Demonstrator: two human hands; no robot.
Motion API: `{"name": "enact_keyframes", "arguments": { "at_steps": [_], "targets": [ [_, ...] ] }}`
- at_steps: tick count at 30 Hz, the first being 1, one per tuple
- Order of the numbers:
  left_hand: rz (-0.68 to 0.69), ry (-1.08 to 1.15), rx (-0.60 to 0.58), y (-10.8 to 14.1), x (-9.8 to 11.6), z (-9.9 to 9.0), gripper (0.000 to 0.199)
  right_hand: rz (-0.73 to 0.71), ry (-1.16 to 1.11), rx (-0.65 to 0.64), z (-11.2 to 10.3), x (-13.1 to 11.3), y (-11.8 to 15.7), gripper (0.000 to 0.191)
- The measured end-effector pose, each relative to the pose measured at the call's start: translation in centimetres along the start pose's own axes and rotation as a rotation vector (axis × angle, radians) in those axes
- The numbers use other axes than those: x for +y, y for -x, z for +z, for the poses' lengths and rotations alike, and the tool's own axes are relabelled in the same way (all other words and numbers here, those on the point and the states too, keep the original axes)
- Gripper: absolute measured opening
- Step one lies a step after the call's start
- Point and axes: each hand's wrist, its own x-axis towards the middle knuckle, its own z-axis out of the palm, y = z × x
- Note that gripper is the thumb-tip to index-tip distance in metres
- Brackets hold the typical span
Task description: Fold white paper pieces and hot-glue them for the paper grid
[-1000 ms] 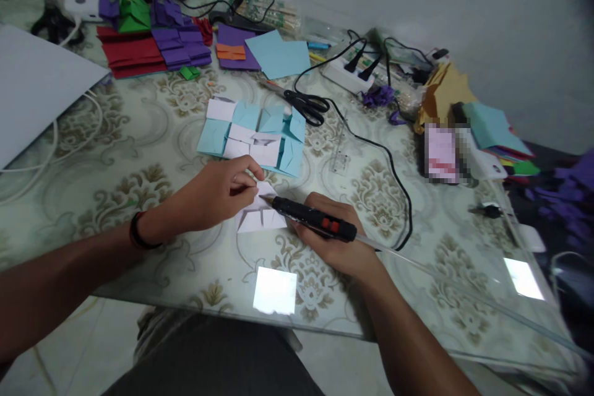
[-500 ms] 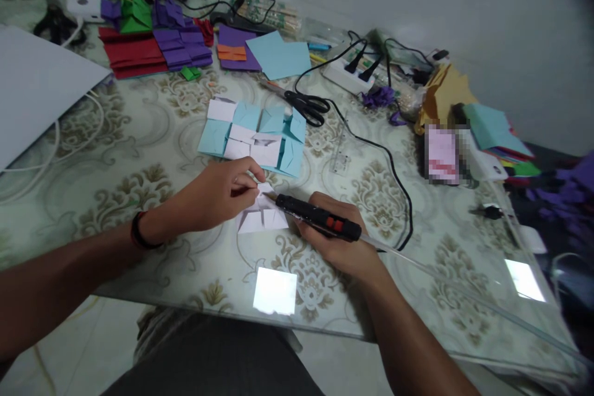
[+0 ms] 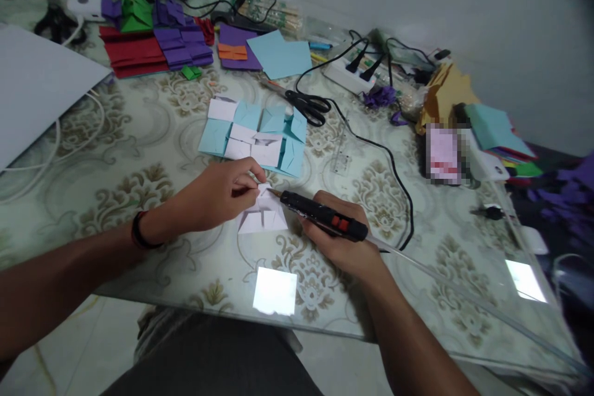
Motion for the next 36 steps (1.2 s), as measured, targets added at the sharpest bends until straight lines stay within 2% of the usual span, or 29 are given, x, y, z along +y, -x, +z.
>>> {"name": "enact_keyframes", "arguments": {
  "at_steps": [15,31,33,36],
  "targets": [
    [0.009,-0.026,0.001,0.1,0.2,0.0,0.015,0.011,-0.007,0.013,0.0,0.3,0.0,0.034],
    [0.02,-0.009,0.043,-0.1,-0.1,-0.1,0.012,-0.047,-0.017,-0.009,-0.1,0.1,-0.3,0.029],
    [0.024,-0.012,0.068,-0.2,-0.2,-0.1,0.009,-0.01,-0.049,-0.015,-0.4,0.0,-0.3,0.03],
    [0.006,0.024,0.073,-0.2,-0.4,-0.2,0.006,0.158,-0.11,0.017,-1.2,0.4,0.0,0.032]
  ]
}}
